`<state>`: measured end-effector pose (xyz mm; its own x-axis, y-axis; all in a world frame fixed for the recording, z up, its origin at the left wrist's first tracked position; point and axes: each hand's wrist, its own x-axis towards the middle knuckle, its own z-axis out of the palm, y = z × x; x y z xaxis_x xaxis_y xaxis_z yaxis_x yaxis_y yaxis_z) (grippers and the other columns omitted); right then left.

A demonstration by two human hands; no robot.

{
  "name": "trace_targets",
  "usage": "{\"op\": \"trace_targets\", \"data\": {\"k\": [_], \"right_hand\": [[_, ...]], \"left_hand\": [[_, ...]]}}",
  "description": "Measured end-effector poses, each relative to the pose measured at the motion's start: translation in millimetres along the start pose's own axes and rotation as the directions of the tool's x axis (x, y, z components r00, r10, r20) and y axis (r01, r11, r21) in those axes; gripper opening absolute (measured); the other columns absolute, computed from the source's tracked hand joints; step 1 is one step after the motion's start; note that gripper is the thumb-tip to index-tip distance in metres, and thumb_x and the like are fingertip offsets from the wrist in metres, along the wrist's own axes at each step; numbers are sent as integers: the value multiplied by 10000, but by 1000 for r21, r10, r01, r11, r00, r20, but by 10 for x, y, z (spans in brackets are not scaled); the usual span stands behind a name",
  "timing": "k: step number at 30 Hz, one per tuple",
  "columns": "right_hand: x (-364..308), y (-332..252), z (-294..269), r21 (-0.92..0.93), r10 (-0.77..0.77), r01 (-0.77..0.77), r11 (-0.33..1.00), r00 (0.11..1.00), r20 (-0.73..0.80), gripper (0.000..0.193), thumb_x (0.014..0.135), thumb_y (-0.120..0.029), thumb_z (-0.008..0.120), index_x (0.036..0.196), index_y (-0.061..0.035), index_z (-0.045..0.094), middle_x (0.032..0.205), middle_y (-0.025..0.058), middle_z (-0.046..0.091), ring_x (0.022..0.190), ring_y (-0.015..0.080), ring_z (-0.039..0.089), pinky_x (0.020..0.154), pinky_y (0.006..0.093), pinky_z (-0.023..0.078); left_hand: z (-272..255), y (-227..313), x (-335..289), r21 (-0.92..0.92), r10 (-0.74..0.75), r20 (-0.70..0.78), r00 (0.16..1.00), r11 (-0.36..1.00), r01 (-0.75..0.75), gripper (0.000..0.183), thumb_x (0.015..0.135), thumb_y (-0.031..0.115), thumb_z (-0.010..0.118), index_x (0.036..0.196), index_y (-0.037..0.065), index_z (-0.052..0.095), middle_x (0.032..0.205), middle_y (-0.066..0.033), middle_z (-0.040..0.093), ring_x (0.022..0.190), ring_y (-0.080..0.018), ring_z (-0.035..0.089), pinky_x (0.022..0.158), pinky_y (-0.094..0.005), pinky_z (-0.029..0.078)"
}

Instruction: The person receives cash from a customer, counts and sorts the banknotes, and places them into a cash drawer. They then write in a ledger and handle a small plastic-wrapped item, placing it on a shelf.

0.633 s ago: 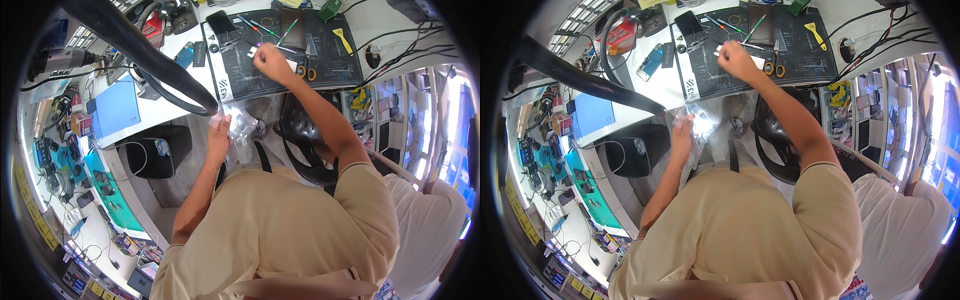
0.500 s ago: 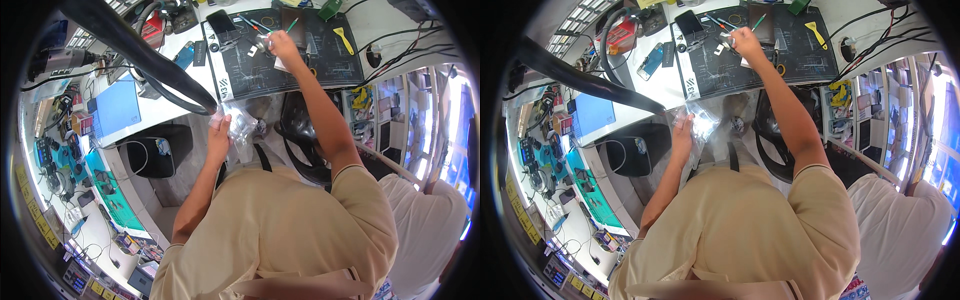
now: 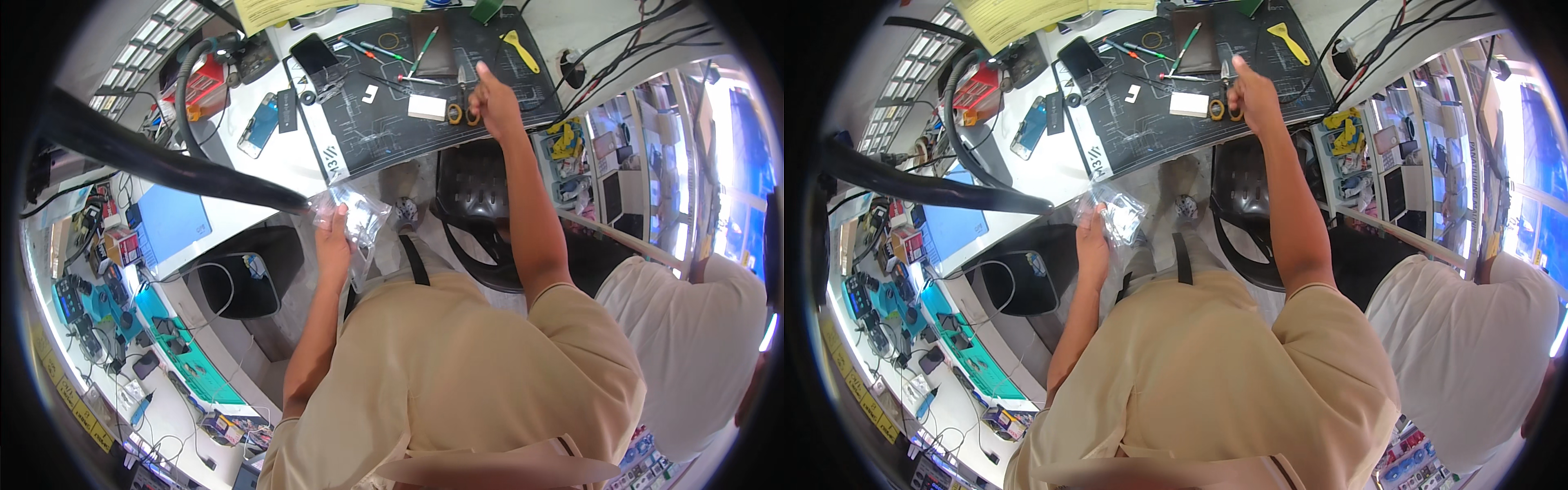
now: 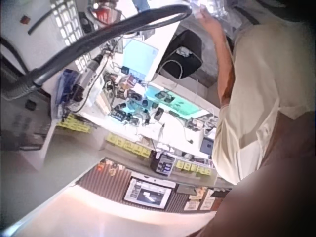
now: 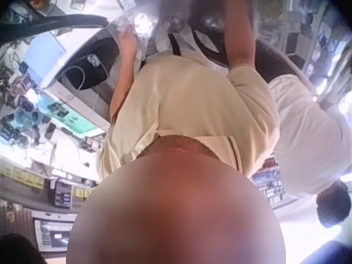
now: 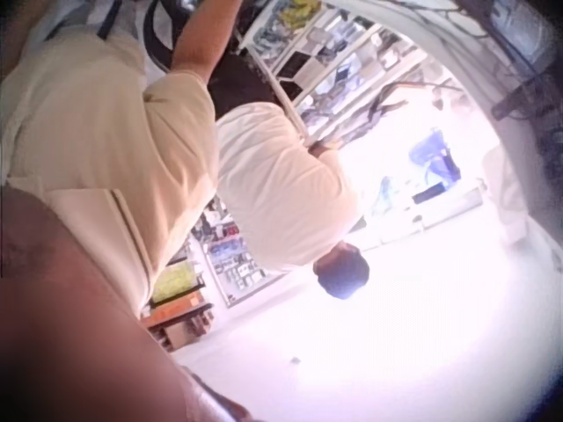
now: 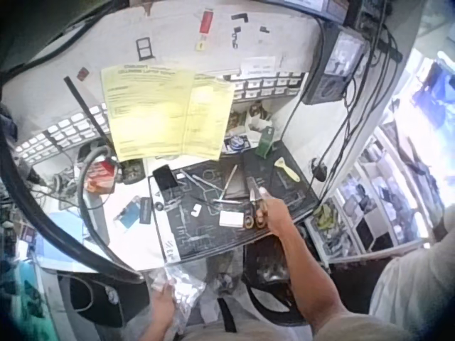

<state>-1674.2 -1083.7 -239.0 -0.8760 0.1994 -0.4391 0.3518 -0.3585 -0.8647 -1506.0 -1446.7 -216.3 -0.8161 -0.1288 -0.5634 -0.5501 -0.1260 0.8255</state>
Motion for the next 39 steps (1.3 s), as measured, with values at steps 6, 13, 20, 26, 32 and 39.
{"op": "trace_targets", "data": {"k": [6, 13, 20, 26, 32, 39], "right_hand": [[-404, 117, -303, -41, 8, -11, 999, 996, -90, 436, 1035, -300, 653, 1363, -14, 656, 684, -38, 501, 602, 31, 434, 492, 197, 325], [-41, 48, -242, -390, -213, 152, 908, 970, -118, 435, 1007, -394, 675, 1224, -24, 746, 719, -46, 502, 570, 71, 432, 525, 251, 340], [228, 28, -342, -804, -514, 259, 536, 855, -67, 437, 997, -419, 624, 1134, -27, 757, 990, 253, 731, 1003, 430, 693, 886, 431, 556], [-125, 61, -1039, -995, -557, 7, 104, 829, -52, 316, 952, -303, 656, 1124, -61, 764, 1079, 219, 701, 974, 422, 703, 877, 496, 561], [-42, 19, -1299, -994, -386, 51, -101, 918, 87, 202, 969, -222, 629, 1014, -47, 721, 1085, 198, 672, 937, 430, 707, 826, 521, 575], [78, 32, -1421, -996, -462, 63, -59, 883, 83, 172, 947, -208, 635, 982, -47, 685, 1072, 203, 682, 896, 435, 709, 819, 526, 572]], "left_hand": [[34, -43, 29, 22, 20, 21, 1000, 1000, -20, 297, 1058, 391, 623, 1074, 98, 667, 689, 70, 534, 521, -21, 447, 457, -212, 331], [159, 0, 11, 53, 44, 47, 998, 998, -47, 287, 1061, 374, 612, 1079, 95, 678, 685, 75, 526, 524, -20, 439, 464, -212, 328], [118, -42, 16, 77, 43, 19, 999, 996, -45, 279, 1062, 362, 607, 1083, 96, 689, 684, 73, 499, 524, -25, 432, 459, -218, 329], [-41, -33, -5, 81, 31, -63, 998, 996, -26, 273, 1064, 346, 605, 1115, 95, 699, 721, 82, 515, 550, -16, 414, 473, -214, 308], [-18, -42, 7, 173, 52, -16, 999, 984, -49, 273, 1070, 340, 601, 1133, 93, 699, 716, 90, 514, 554, -10, 417, 477, -211, 315], [121, 72, -14, 171, 84, 19, 996, 981, -86, 293, 1076, 360, 587, 1147, 96, 694, 689, 90, 502, 522, -15, 425, 463, -215, 331]]}}
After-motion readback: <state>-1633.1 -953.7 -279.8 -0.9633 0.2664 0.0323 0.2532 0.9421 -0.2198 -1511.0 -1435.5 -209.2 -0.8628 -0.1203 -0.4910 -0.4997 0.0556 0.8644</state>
